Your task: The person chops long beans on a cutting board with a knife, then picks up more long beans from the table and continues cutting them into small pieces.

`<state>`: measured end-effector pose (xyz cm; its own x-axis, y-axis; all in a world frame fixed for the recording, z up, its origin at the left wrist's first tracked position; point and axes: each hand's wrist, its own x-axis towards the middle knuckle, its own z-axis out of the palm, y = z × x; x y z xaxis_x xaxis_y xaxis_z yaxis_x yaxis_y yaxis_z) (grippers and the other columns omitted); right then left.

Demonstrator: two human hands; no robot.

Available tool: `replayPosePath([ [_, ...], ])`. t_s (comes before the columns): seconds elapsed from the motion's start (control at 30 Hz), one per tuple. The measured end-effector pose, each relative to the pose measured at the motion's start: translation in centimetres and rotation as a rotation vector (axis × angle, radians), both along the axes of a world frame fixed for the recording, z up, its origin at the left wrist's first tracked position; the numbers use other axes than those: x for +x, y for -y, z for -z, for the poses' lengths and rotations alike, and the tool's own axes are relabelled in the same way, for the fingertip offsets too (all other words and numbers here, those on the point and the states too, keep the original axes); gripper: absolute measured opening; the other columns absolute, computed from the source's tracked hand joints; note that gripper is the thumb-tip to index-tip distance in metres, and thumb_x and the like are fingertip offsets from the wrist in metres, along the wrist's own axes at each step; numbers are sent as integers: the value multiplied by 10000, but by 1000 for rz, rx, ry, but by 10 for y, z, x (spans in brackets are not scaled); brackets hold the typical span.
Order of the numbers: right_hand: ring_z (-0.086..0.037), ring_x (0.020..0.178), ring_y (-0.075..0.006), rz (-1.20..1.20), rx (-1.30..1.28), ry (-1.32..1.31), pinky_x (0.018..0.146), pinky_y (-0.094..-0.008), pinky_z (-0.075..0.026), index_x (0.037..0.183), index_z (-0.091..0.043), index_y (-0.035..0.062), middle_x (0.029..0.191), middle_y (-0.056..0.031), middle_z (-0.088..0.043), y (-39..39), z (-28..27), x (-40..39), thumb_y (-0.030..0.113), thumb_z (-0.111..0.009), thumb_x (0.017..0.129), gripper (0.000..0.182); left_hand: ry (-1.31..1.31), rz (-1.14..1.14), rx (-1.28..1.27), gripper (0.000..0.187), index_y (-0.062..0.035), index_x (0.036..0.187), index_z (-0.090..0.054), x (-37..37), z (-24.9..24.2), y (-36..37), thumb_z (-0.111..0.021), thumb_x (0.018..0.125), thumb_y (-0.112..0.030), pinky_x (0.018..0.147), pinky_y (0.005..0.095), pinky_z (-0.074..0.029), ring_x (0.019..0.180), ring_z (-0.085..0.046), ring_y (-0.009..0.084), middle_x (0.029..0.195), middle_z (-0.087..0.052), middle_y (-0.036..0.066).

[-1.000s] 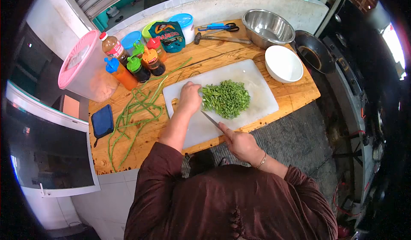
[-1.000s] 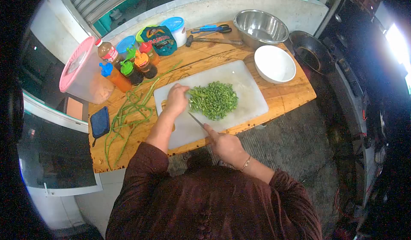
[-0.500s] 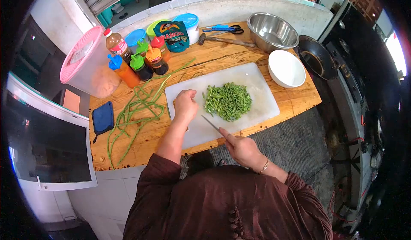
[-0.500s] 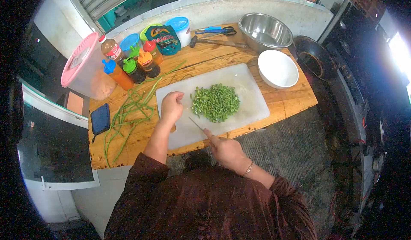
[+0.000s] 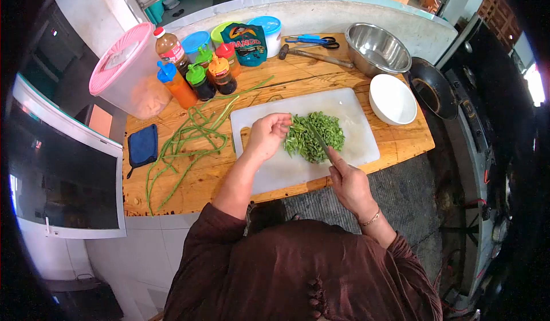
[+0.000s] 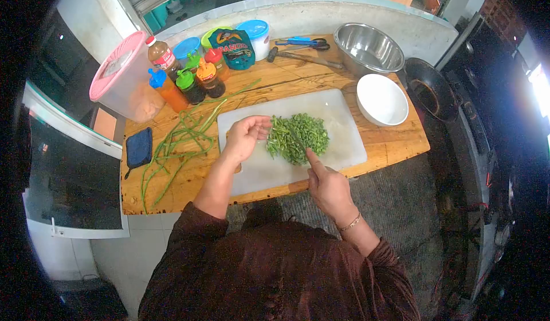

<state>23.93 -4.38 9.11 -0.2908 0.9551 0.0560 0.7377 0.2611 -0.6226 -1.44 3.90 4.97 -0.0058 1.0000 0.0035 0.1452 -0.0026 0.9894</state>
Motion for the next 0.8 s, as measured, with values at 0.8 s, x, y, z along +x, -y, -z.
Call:
replayPosePath([
  [0.8,-683,886,-426,5,-134,-182,731,-418,-548,1229,-602,-23,922,-274,-678,33,7,-79,168,-619,951,337,-1033,-415,402,143,-30,907,-732,-251,-13,76,-707,766,-20,851,429,-500,901,-638,337,968,-703,141],
])
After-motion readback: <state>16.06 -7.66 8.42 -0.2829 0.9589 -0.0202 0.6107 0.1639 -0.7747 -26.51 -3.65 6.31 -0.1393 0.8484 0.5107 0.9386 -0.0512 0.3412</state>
